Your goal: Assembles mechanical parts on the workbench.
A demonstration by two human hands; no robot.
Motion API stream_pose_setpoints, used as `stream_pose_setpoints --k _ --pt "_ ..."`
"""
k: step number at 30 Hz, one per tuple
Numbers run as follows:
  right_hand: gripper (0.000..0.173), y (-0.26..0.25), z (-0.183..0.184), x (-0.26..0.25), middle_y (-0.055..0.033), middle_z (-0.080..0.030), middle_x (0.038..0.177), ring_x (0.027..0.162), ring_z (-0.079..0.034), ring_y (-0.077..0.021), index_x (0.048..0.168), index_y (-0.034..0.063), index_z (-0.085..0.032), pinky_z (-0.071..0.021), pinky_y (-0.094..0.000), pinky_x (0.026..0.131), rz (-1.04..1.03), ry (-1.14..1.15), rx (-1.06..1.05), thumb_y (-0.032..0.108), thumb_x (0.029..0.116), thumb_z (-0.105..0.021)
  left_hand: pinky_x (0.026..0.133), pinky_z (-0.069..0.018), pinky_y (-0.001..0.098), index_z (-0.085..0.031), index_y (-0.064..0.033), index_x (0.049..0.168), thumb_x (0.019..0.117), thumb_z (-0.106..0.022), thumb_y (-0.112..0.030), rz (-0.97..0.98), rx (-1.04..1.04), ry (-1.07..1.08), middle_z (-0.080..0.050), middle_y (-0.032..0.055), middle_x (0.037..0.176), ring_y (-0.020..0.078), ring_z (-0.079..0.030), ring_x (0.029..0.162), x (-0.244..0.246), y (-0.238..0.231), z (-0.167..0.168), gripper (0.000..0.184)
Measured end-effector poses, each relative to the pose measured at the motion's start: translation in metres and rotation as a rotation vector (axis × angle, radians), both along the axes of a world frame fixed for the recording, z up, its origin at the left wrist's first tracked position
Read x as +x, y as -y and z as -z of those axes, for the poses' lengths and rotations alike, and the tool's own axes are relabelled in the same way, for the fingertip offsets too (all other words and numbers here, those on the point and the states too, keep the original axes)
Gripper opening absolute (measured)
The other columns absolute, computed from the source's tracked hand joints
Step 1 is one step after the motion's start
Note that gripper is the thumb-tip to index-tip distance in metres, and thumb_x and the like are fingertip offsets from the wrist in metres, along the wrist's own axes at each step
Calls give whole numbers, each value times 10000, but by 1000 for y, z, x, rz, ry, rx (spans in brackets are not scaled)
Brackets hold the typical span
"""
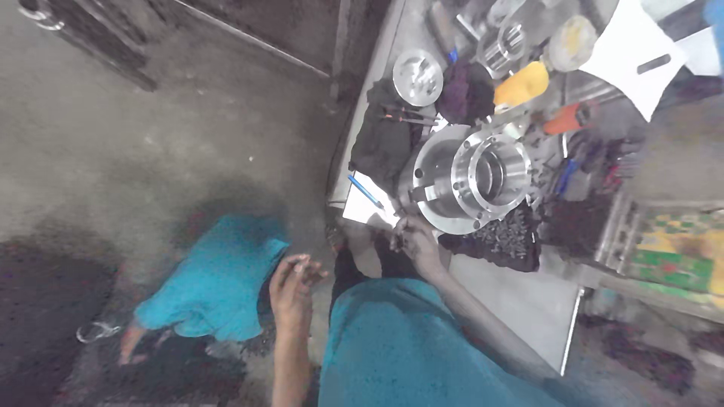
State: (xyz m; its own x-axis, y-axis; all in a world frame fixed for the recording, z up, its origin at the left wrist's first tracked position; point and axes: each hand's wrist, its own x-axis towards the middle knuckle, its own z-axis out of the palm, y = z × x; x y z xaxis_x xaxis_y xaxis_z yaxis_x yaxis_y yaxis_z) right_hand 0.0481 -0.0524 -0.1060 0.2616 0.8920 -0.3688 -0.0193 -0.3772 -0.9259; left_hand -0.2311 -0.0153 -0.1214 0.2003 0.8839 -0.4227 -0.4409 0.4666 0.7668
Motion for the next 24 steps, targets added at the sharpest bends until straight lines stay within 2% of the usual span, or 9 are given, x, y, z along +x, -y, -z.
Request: stream_pose_setpoints --k 2,3,5,7,8,10,14,21,24 --pt "309 -4 -9 1 -57 -698 901 716 -665 -149 1035 128 -628 -541 -295 590 3 -341 -32 265 930 -371 737 -644 371 -668 -91 1119 1025 -524 -227 10 -2 4 -745 53 965 190 -740 808 0 -1 2 219" --pt "318 -10 -14 3 -44 -696 911 704 -656 -126 1071 135 -650 -539 -269 578 -44 -329 -46 273 946 -392 735 -644 367 -662 -92 1118 1029 -517 -229 13 -1 -2 -746 51 961 189 -741 804 1 -2 2 219" --pt "220 -33 -29 5 -51 -632 829 624 -561 -123 1089 45 -664 -475 -271 536 -270 181 -55 73 985 -472 727 -645 368 -655 -87 1121 1029 -503 -214 7 -3 -14 -748 48 952 188 -742 795 2 -2 2 219" --pt "153 -64 -42 -4 -82 -673 803 682 -661 -252 999 75 -711 -525 -430 541 -592 1007 -73 134 874 -647 725 -643 372 -646 -75 1127 1021 -469 -170 2 -10 -34 -738 37 945 182 -735 798 4 -4 -1 228" --pt "154 -77 -43 -9 -120 -678 823 740 -691 -324 984 75 -709 -532 -499 554 -715 1253 -116 153 860 -659 720 -644 374 -645 -68 1125 1017 -456 -147 -1 -8 -39 -732 36 940 180 -732 796 5 -6 -2 232" --pt "82 -99 -43 -19 -202 -680 857 812 -689 -420 956 16 -690 -534 -564 609 -901 1435 -267 54 894 -651 723 -642 375 -657 -67 1108 1017 -451 -125 1 5 -16 -736 38 931 183 -733 796 6 -9 -3 233" --pt "117 -119 -24 -17 -269 -670 891 836 -679 -455 978 -79 -682 -536 -578 677 -1048 1447 -448 -79 939 -572 741 -638 357 -646 -87 1130 1040 -431 -140 -3 89 -28 -722 -1 949 151 -720 814 4 -10 -2 238" --pt "87 -117 -13 -8 -251 -684 900 849 -685 -442 989 -51 -684 -541 -580 708 -1078 1414 -430 -22 934 -625 723 -643 353 -640 -80 1115 1031 -415 -140 -119 17 -10 -724 20 939 165 -727 795 -4 4 -1 247" --pt "210 -120 -15 -10 -255 -692 952 886 -690 -442 1132 -28 -680 -542 -579 736 -1048 1406 -474 -25 929 -623 713 -642 343 -620 -72 1120 1022 -395 -126 -142 14 -35 -722 10 917 154 -724 782 -5 5 -2 252"
